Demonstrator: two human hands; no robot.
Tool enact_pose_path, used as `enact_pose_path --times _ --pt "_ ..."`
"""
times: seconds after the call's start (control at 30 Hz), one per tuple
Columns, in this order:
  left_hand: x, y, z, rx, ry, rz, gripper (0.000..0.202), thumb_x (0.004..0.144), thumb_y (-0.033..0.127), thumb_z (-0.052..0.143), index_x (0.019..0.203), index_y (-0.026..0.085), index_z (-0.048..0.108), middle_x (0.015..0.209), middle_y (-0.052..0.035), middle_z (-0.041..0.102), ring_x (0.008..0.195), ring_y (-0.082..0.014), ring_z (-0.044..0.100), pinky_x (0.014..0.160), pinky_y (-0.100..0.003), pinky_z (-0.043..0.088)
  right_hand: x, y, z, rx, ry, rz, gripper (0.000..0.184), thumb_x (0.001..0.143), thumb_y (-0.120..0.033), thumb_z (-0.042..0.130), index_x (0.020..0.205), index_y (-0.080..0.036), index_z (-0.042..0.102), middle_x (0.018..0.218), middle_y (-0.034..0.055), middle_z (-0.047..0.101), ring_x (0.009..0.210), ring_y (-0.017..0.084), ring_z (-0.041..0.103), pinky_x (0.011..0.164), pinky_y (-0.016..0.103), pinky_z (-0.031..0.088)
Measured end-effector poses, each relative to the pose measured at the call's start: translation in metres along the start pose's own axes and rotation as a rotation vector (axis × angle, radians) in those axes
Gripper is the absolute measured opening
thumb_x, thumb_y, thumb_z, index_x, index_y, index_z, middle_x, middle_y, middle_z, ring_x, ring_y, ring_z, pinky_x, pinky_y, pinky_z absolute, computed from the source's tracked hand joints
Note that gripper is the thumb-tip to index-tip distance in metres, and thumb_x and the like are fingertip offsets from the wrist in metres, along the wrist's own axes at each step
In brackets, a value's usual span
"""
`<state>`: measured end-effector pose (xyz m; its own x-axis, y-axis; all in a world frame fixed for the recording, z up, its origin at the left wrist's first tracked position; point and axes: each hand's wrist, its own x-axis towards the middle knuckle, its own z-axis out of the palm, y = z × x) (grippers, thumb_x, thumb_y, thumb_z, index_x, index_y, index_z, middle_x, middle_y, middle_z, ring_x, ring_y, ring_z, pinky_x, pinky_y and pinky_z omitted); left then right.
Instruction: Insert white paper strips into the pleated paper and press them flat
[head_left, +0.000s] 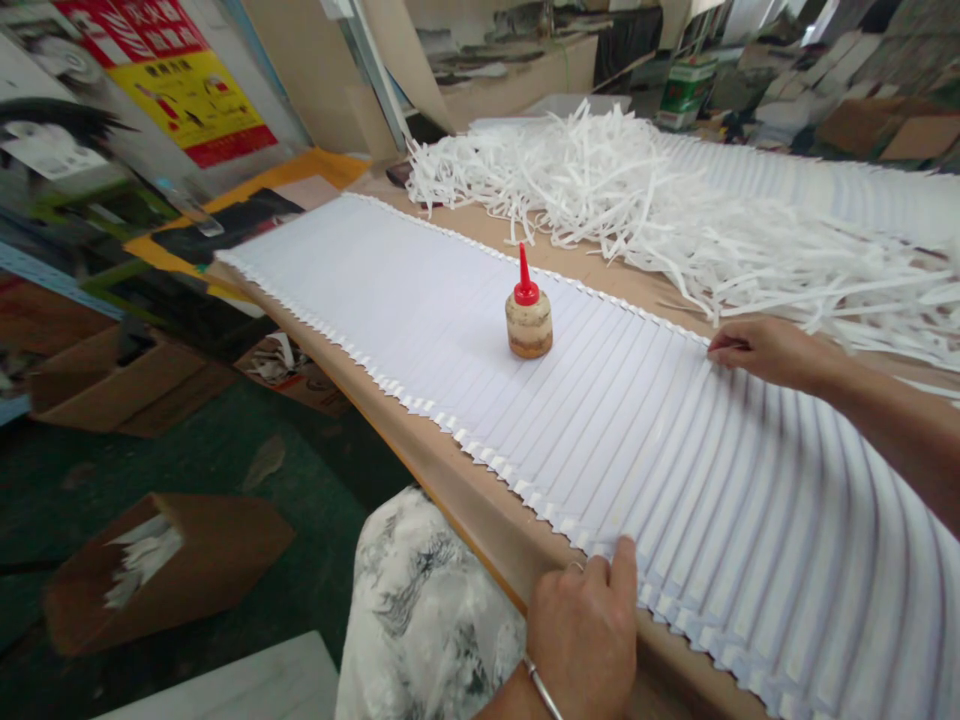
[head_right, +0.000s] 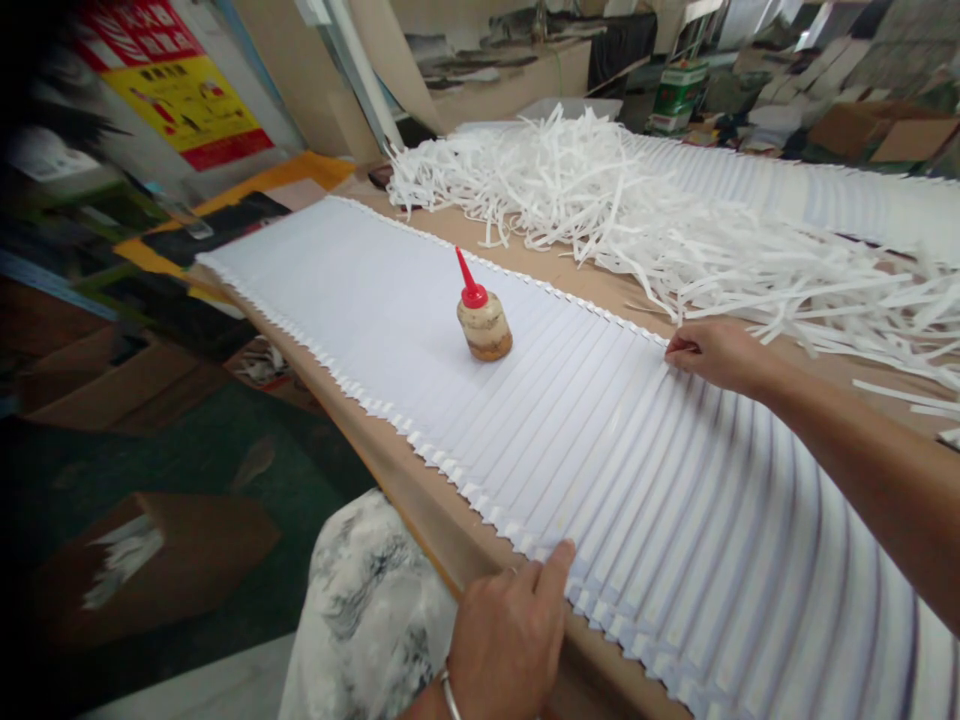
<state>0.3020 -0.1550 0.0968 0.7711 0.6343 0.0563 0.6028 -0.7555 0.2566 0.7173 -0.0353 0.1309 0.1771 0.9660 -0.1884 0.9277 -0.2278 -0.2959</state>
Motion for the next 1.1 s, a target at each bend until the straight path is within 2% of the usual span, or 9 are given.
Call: enact_pose_path --times 0.1,0.27,0.5,0.87,1.0,1.1 --pt "0.000 -0.001 0.001 -0.013 0.028 -0.005 0.051 0.087 0.015 0.073 0.137 0.016 0.064 0.080 -0.0002 0.072 0.062 -0.0218 0.072 0.048 -0.034 0.053 0.006 0.006 0.007 0.007 0.029 0.024 0.023 0.092 -0.029 0.057 0.098 -0.015 0.074 0.087 0.0089 0.077 0.083 0.021 0.068 0.079 0.031 0.045" --pt "0.000 -0.002 0.002 -0.025 0.067 0.010 0.050 0.085 0.012 0.071 0.135 0.015 0.065 0.078 0.0001 0.071 0.060 -0.0227 0.072 0.046 -0.035 0.051 0.011 0.008 0.010 -0.036 0.084 0.059 0.020 0.090 -0.032 0.062 0.091 -0.015 0.072 0.089 0.0117 0.075 0.082 0.022 0.064 0.075 0.033 0.041" --pt "0.001 0.000 0.005 0.005 0.139 0.004 0.048 0.081 0.010 0.070 0.128 0.015 0.067 0.073 0.0008 0.070 0.054 -0.0230 0.069 0.041 -0.035 0.048 0.011 0.003 0.010 -0.044 0.076 0.076 0.023 0.097 -0.029 0.054 0.093 -0.013 0.071 0.090 0.0130 0.075 0.081 0.021 0.062 0.076 0.032 0.039" --pt "0.003 -0.001 0.001 0.025 0.201 0.020 0.053 0.071 0.008 0.072 0.123 0.015 0.068 0.068 0.0023 0.068 0.049 -0.0222 0.066 0.037 -0.037 0.042 0.016 0.006 0.017 -0.003 0.090 0.116 0.014 0.094 -0.025 0.061 0.089 -0.015 0.069 0.088 0.0110 0.072 0.081 0.019 0.057 0.077 0.032 0.037" --pt "0.003 0.000 0.004 0.052 0.234 0.000 0.048 0.073 0.006 0.069 0.120 0.016 0.069 0.066 0.0027 0.066 0.047 -0.0220 0.065 0.037 -0.037 0.041 0.017 0.012 0.018 0.049 0.142 0.200 0.010 0.089 -0.025 0.069 0.082 -0.018 0.068 0.085 0.0076 0.070 0.082 0.019 0.055 0.078 0.033 0.035" --pt "0.003 0.000 0.007 0.050 0.234 0.003 0.049 0.072 0.006 0.068 0.120 0.016 0.069 0.066 0.0026 0.066 0.047 -0.0220 0.065 0.037 -0.036 0.040 0.022 0.019 0.014 0.115 0.262 0.359 0.022 0.089 -0.032 0.074 0.076 -0.018 0.064 0.083 0.0093 0.068 0.084 0.020 0.056 0.077 0.035 0.035"
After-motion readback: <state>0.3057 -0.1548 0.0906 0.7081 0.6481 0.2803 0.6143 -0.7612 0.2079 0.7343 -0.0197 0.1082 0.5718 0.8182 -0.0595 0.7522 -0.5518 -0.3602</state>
